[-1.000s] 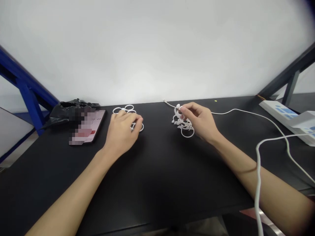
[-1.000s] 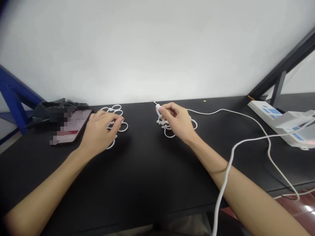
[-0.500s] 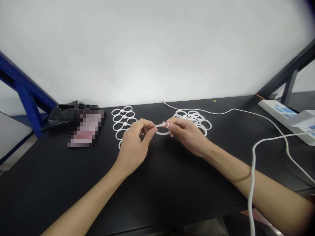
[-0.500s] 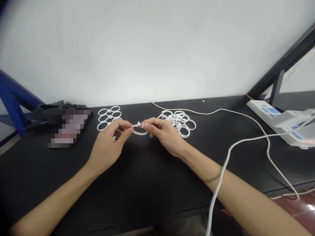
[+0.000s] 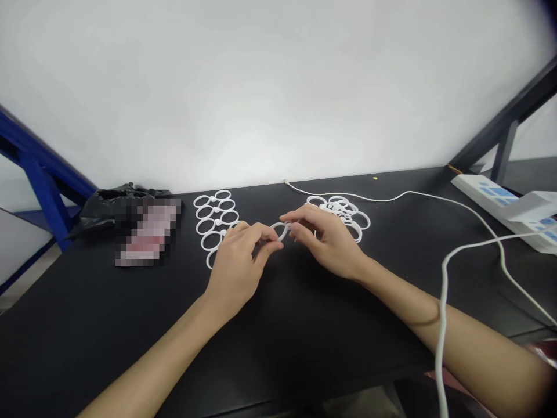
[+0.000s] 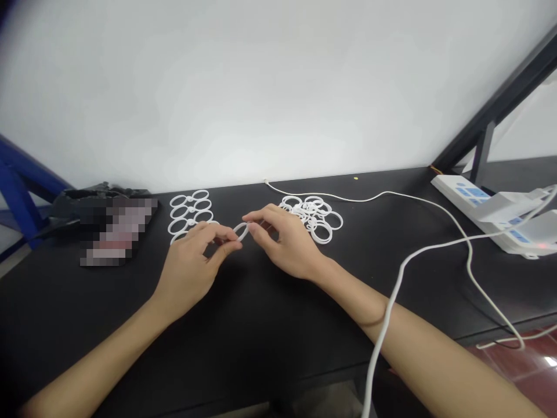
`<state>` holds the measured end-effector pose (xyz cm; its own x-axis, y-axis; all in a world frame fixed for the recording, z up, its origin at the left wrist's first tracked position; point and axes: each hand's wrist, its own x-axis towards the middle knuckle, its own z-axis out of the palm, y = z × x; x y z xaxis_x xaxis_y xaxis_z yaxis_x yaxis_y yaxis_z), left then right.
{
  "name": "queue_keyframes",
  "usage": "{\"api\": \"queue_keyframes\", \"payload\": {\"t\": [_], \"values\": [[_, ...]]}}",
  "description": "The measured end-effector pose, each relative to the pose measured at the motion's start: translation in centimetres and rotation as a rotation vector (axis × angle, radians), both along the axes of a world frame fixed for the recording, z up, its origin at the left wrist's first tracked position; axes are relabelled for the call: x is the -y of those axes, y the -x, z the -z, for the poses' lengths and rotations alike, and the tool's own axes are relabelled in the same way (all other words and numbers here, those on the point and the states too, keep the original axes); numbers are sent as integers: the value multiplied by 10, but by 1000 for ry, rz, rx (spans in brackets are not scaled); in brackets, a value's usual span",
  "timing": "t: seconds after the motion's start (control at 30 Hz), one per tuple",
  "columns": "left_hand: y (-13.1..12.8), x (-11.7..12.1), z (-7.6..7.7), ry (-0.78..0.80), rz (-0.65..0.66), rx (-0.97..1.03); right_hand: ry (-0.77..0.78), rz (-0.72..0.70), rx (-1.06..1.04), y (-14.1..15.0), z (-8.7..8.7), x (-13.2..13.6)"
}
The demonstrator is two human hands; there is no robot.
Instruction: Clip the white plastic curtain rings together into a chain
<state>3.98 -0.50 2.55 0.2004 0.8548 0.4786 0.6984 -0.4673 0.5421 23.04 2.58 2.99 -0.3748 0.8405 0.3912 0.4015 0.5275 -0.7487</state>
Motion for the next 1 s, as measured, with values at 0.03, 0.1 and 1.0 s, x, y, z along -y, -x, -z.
{"api": "queue_keyframes", "payload": {"t": [0.03,0.1,1.0], "values": [[1,-1,1,-36,1,-25,-3,3,1,0,0,0],[2,-2,4,-119,12,-90,30,3,-10,1,2,0],[2,-4,8,-307,46,-226,556,-38,-562,14,9,1]]}}
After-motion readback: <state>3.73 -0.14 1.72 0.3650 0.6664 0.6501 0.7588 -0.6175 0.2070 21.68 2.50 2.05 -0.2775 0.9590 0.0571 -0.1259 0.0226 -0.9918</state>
